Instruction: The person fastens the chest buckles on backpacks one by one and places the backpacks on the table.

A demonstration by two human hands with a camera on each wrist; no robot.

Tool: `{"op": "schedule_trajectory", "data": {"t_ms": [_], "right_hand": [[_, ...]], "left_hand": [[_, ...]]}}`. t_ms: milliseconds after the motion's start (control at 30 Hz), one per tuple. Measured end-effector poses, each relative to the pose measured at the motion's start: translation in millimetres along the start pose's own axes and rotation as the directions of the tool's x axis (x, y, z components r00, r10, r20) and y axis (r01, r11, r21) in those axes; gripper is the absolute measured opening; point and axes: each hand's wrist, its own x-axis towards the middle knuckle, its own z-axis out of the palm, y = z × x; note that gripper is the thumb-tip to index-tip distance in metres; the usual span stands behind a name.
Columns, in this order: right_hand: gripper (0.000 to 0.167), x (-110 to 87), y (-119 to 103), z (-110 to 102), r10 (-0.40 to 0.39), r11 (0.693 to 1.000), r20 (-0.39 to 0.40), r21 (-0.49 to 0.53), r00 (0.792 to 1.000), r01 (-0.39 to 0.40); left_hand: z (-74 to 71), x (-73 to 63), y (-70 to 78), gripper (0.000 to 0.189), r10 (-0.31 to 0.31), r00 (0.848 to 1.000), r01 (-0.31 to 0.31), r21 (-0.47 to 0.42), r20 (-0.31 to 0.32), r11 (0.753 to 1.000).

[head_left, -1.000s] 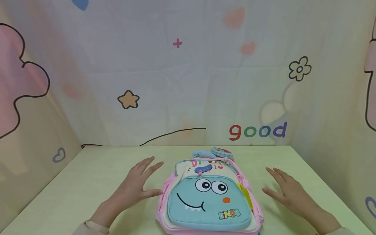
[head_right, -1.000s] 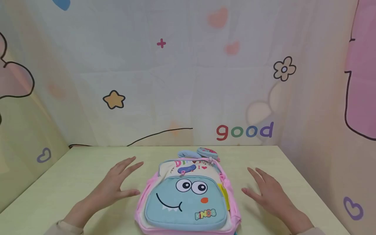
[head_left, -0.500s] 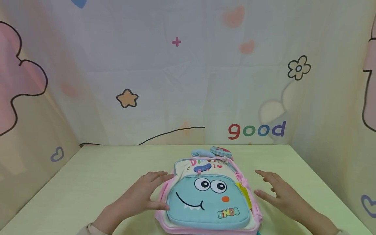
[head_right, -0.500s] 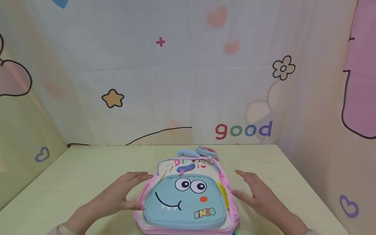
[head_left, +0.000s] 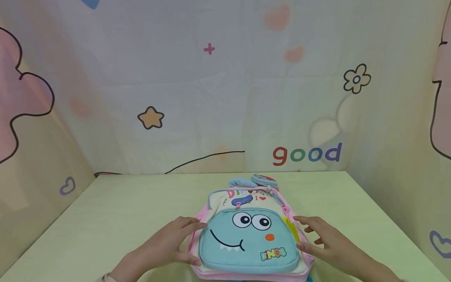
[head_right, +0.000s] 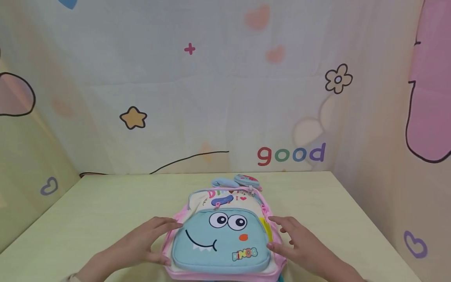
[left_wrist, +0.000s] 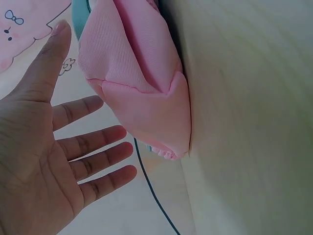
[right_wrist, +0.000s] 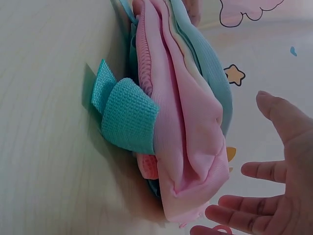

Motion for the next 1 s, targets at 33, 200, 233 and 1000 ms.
{"op": "schedule_trajectory", "data": {"t_ms": [33,200,233,1000], "right_hand": [[0.066,0.0,-1,0,0.015,1.0,0.018,0.0,1.0,-0.015],[0.068,-2.9,-5,2,0.049,0.999,0.057,-0.003,0.997,-0.049],[0.068,-4.2,-5,3,0.041,0.999,0.057,-0.008,0.997,-0.041],[0.086,-13.9,-6,23,-0.256,0.927,-0.096,-0.306,0.962,0.216]], "left_hand": [[0.0,0.0,-0.1,0.083,-0.003,1.0,0.003,0.004,0.003,1.0],[-0.1,-0.1,-1.4,0.088,-0.029,0.999,0.028,0.03,0.027,0.999],[0.1,0.0,-2.0,0.09,-0.038,0.999,0.037,0.036,0.035,0.999],[18.9,-1.0,-25.5,0.092,-0.054,0.994,0.083,-0.351,0.092,0.933]]}}
